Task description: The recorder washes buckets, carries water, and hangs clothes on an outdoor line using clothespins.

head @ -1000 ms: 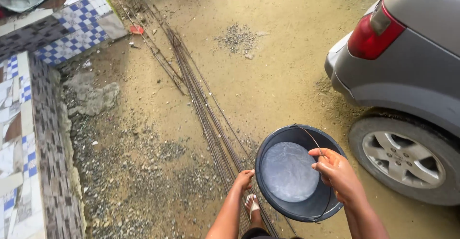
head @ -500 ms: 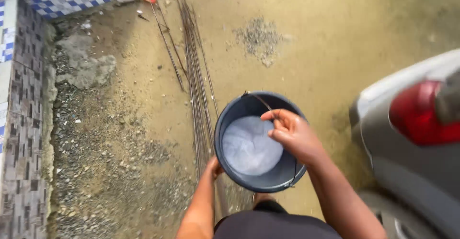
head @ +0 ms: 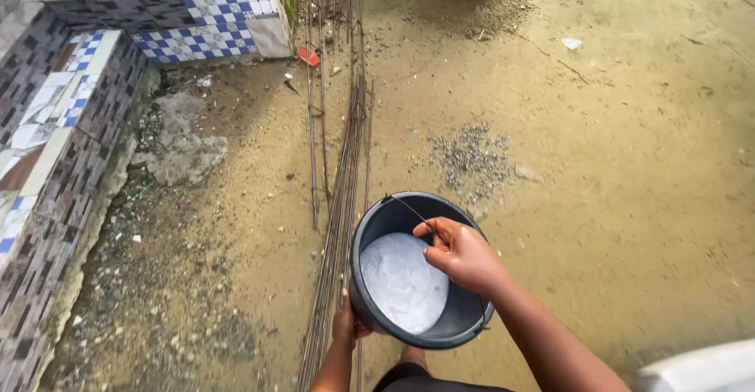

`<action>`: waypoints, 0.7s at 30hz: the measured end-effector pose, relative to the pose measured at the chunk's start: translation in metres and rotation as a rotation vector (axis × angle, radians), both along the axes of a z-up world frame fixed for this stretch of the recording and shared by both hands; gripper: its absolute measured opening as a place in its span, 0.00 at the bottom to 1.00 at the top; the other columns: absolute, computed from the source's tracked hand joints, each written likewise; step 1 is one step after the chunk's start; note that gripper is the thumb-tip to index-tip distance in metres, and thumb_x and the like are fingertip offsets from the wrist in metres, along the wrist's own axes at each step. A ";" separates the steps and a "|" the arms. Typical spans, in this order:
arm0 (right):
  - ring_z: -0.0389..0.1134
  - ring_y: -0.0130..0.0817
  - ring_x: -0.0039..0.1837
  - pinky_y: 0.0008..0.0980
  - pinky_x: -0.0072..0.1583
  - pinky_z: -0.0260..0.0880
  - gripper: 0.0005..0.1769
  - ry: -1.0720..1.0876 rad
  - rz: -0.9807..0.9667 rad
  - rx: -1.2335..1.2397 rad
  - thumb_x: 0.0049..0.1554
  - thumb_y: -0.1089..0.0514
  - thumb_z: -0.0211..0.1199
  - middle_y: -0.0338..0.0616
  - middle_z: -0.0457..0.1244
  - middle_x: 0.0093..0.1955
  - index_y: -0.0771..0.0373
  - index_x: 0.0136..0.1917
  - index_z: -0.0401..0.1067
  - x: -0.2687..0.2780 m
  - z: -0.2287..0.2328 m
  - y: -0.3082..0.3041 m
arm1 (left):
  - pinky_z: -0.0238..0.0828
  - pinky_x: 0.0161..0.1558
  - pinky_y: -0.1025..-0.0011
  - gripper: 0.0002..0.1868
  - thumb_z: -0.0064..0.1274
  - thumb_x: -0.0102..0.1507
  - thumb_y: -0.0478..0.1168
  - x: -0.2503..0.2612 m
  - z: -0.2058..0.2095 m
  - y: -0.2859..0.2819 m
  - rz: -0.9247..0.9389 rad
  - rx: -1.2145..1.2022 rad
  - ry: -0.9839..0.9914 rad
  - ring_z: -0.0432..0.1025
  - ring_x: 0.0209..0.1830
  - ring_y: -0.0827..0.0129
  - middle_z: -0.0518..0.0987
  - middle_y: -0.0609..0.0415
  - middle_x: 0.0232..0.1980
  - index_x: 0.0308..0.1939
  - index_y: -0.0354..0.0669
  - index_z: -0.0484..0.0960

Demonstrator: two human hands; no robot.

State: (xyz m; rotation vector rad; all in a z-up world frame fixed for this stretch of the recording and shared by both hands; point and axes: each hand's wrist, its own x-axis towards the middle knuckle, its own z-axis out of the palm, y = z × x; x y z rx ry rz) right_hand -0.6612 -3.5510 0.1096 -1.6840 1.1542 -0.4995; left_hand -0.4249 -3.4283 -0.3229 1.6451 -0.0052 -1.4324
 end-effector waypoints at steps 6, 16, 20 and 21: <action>0.55 0.24 0.30 0.30 0.35 0.57 0.22 0.087 0.052 -0.050 0.47 0.61 0.62 0.35 0.54 0.26 0.62 0.57 0.74 0.015 0.015 -0.183 | 0.84 0.27 0.51 0.51 0.39 0.57 0.82 0.008 0.015 -0.196 -0.012 0.044 -0.057 0.77 0.21 0.52 0.74 0.44 0.24 0.39 0.29 0.78; 0.67 0.35 0.32 0.36 0.39 0.68 0.20 0.044 0.297 -0.346 0.48 0.59 0.62 0.44 0.63 0.30 0.63 0.55 0.74 0.066 0.015 -0.467 | 0.73 0.20 0.56 0.44 0.34 0.60 0.79 0.001 0.000 -0.454 0.269 -0.256 0.042 0.70 0.14 0.59 0.71 0.48 0.18 0.39 0.38 0.76; 0.70 0.44 0.36 0.42 0.42 0.70 0.22 0.016 0.518 -0.437 0.48 0.58 0.62 0.47 0.65 0.32 0.62 0.57 0.74 0.088 -0.016 -0.573 | 0.72 0.19 0.61 0.46 0.30 0.67 0.79 0.003 -0.021 -0.537 0.471 -0.244 0.016 0.66 0.15 0.62 0.67 0.49 0.20 0.53 0.37 0.77; 0.70 0.46 0.38 0.43 0.43 0.70 0.23 0.028 0.585 -0.406 0.48 0.58 0.61 0.48 0.65 0.32 0.62 0.58 0.73 0.100 -0.024 -0.596 | 0.78 0.24 0.57 0.49 0.31 0.66 0.78 0.002 -0.010 -0.545 0.575 -0.073 -0.076 0.70 0.19 0.59 0.70 0.45 0.24 0.59 0.34 0.78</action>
